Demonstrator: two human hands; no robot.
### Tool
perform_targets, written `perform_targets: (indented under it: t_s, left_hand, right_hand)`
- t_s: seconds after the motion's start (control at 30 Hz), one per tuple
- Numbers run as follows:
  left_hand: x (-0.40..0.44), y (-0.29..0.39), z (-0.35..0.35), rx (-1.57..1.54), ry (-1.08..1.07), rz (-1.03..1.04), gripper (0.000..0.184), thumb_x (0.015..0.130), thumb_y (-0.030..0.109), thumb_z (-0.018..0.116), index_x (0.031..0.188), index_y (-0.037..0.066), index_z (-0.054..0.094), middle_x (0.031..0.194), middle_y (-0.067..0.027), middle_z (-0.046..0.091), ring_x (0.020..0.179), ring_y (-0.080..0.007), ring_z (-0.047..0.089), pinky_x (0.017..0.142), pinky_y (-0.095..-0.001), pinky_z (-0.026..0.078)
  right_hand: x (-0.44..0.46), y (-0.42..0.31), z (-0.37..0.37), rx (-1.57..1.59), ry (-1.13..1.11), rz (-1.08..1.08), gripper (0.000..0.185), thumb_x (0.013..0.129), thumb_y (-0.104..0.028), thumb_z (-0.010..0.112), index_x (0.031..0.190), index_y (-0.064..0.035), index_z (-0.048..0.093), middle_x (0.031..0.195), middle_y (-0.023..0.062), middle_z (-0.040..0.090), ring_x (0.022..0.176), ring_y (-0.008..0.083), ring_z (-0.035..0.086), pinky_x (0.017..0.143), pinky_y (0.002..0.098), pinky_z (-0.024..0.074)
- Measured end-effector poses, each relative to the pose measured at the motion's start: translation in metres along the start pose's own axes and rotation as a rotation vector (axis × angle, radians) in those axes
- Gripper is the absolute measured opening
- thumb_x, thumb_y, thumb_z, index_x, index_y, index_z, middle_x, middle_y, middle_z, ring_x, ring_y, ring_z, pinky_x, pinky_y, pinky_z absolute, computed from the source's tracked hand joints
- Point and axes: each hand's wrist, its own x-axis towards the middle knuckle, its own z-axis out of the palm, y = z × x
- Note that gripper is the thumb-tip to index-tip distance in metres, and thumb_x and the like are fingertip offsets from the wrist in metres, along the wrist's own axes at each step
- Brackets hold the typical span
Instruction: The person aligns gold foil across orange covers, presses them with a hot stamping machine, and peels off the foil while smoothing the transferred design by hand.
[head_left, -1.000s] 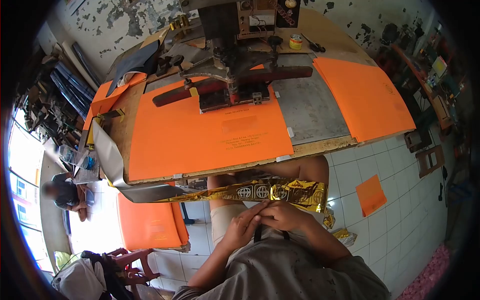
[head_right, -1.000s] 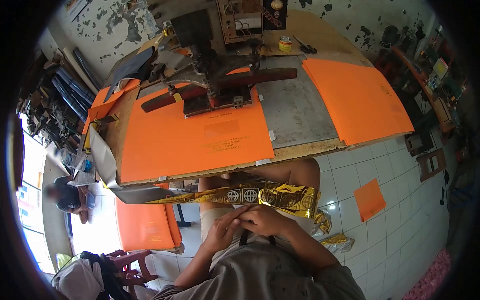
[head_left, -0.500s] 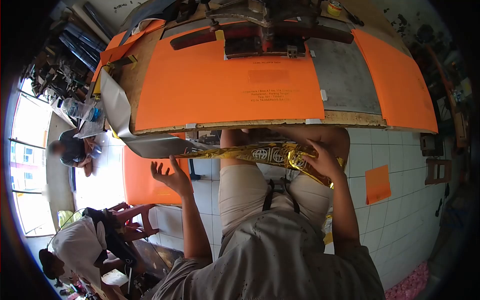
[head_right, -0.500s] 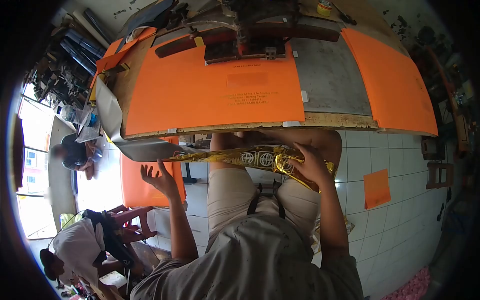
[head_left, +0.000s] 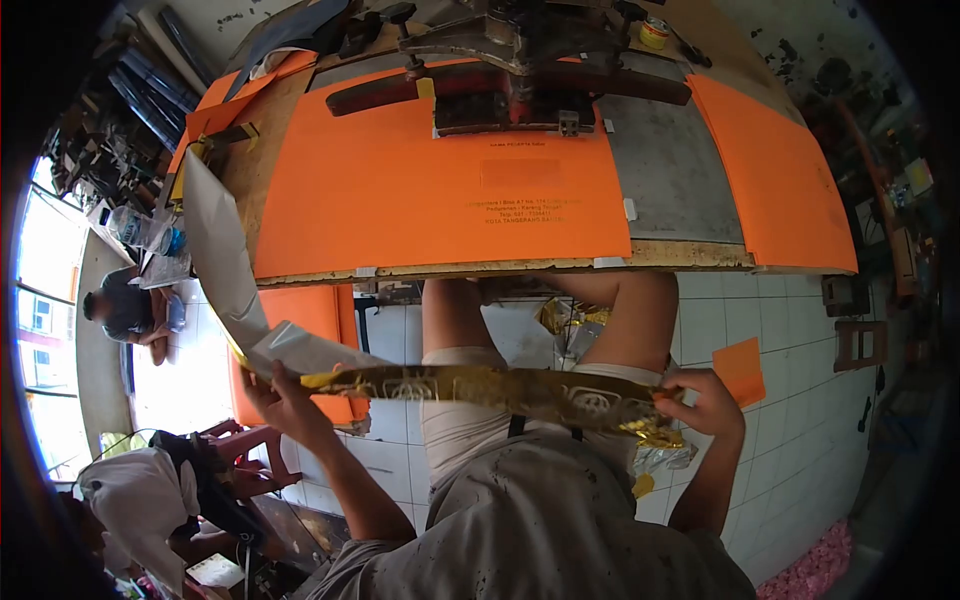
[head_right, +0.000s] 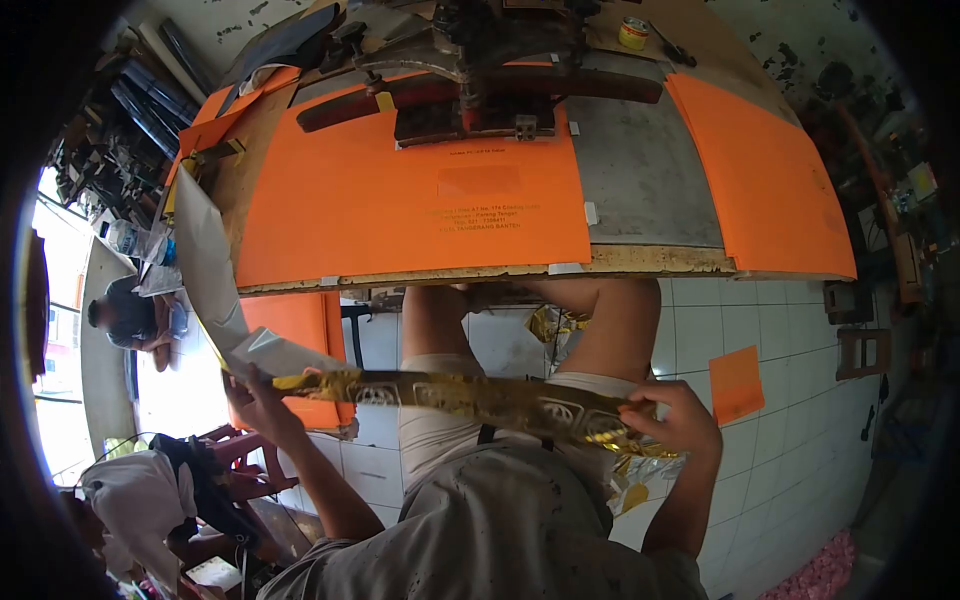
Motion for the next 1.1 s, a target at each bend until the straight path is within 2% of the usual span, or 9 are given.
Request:
perform_targets:
  t_s: [0.03, 0.1, 0.17, 0.33, 0.4, 0.5, 0.6, 0.8, 1.1]
  left_hand:
    - [-0.004, 0.019, 0.006, 0.031, 0.017, 0.045, 0.050, 0.105, 0.016, 0.060, 0.149, -0.003, 0.046, 0.112, -0.0085, 0.063, 0.093, -0.0130, 0.062, 0.073, -0.0289, 0.054]
    - [-0.009, 0.058, 0.023, 0.103, -0.043, 0.120, 0.051, 0.105, 0.018, 0.056, 0.151, -0.001, 0.047, 0.107, -0.0063, 0.062, 0.081, -0.0093, 0.058, 0.063, -0.0238, 0.047]
    - [-0.009, 0.082, 0.041, 0.184, -0.201, 0.183, 0.054, 0.105, 0.014, 0.051, 0.157, 0.002, 0.042, 0.115, -0.0094, 0.062, 0.089, -0.0141, 0.061, 0.073, -0.0262, 0.052]
    - [0.005, 0.094, 0.104, 0.346, -0.526, 0.432, 0.045, 0.103, 0.018, 0.056, 0.146, 0.004, 0.059, 0.110, -0.0099, 0.060, 0.092, -0.0175, 0.057, 0.080, -0.0313, 0.049]
    - [0.019, 0.090, 0.121, 0.526, -0.518, 0.555, 0.034, 0.102, 0.029, 0.065, 0.130, 0.012, 0.074, 0.117, -0.0124, 0.058, 0.105, -0.0265, 0.059, 0.093, -0.0395, 0.050]
    - [0.057, 0.086, 0.135, 0.747, -0.464, 0.791, 0.035, 0.098, 0.035, 0.072, 0.125, 0.014, 0.076, 0.131, -0.0132, 0.055, 0.124, -0.0314, 0.052, 0.109, -0.0497, 0.041]
    - [0.108, 0.077, 0.151, 0.772, -0.519, 0.947, 0.043, 0.101, 0.037, 0.068, 0.137, 0.015, 0.067, 0.157, -0.0138, 0.046, 0.149, -0.0368, 0.039, 0.122, -0.0518, 0.034]
    - [0.184, 0.048, 0.172, 0.807, -0.846, 0.896, 0.052, 0.106, 0.039, 0.059, 0.146, 0.007, 0.057, 0.158, -0.0126, 0.050, 0.150, -0.0354, 0.041, 0.125, -0.0519, 0.029]
    - [0.188, 0.041, 0.191, 0.949, -0.972, 0.855, 0.056, 0.110, 0.040, 0.045, 0.150, 0.003, 0.052, 0.158, -0.0167, 0.049, 0.152, -0.0351, 0.038, 0.129, -0.0498, 0.021]
  right_hand:
    - [-0.012, -0.001, -0.008, 0.023, 0.029, -0.038, 0.023, 0.091, -0.019, 0.079, 0.091, 0.0024, 0.070, 0.080, 0.0114, 0.072, 0.070, 0.0187, 0.068, 0.067, 0.0326, 0.0517]
    - [-0.026, -0.002, -0.028, 0.049, 0.108, -0.103, 0.023, 0.089, -0.018, 0.080, 0.089, 0.0029, 0.069, 0.078, 0.0094, 0.071, 0.069, 0.0169, 0.066, 0.066, 0.0310, 0.0502]
    - [-0.036, 0.000, -0.049, 0.058, 0.214, -0.160, 0.024, 0.090, -0.018, 0.079, 0.087, 0.0031, 0.068, 0.076, 0.0068, 0.068, 0.068, 0.0149, 0.063, 0.065, 0.0296, 0.0480]
    - [-0.037, 0.008, -0.111, -0.056, 0.423, -0.092, 0.025, 0.094, -0.019, 0.073, 0.085, 0.0021, 0.065, 0.073, 0.0024, 0.061, 0.066, 0.0099, 0.053, 0.062, 0.0274, 0.0432]
    - [-0.032, 0.009, -0.131, -0.127, 0.466, -0.047, 0.025, 0.096, -0.018, 0.071, 0.085, 0.0021, 0.064, 0.073, 0.0015, 0.060, 0.067, 0.0082, 0.052, 0.062, 0.0273, 0.0424]
    - [-0.022, 0.012, -0.158, -0.228, 0.498, 0.061, 0.023, 0.098, -0.018, 0.070, 0.086, 0.0018, 0.064, 0.073, 0.0003, 0.060, 0.068, 0.0062, 0.051, 0.062, 0.0271, 0.0416]
    - [-0.010, 0.016, -0.183, -0.301, 0.511, 0.130, 0.023, 0.099, -0.018, 0.070, 0.087, 0.0012, 0.064, 0.073, -0.0003, 0.060, 0.068, 0.0054, 0.051, 0.062, 0.0272, 0.0408]
    - [0.026, 0.006, -0.211, -0.328, 0.447, 0.174, 0.020, 0.099, -0.013, 0.072, 0.089, 0.0034, 0.067, 0.073, 0.0023, 0.066, 0.066, 0.0078, 0.060, 0.062, 0.0273, 0.0473]
    - [0.120, 0.024, -0.291, -0.578, 0.397, 0.160, 0.023, 0.092, -0.016, 0.080, 0.084, 0.0006, 0.066, 0.069, 0.0020, 0.063, 0.062, 0.0088, 0.057, 0.059, 0.0292, 0.0461]
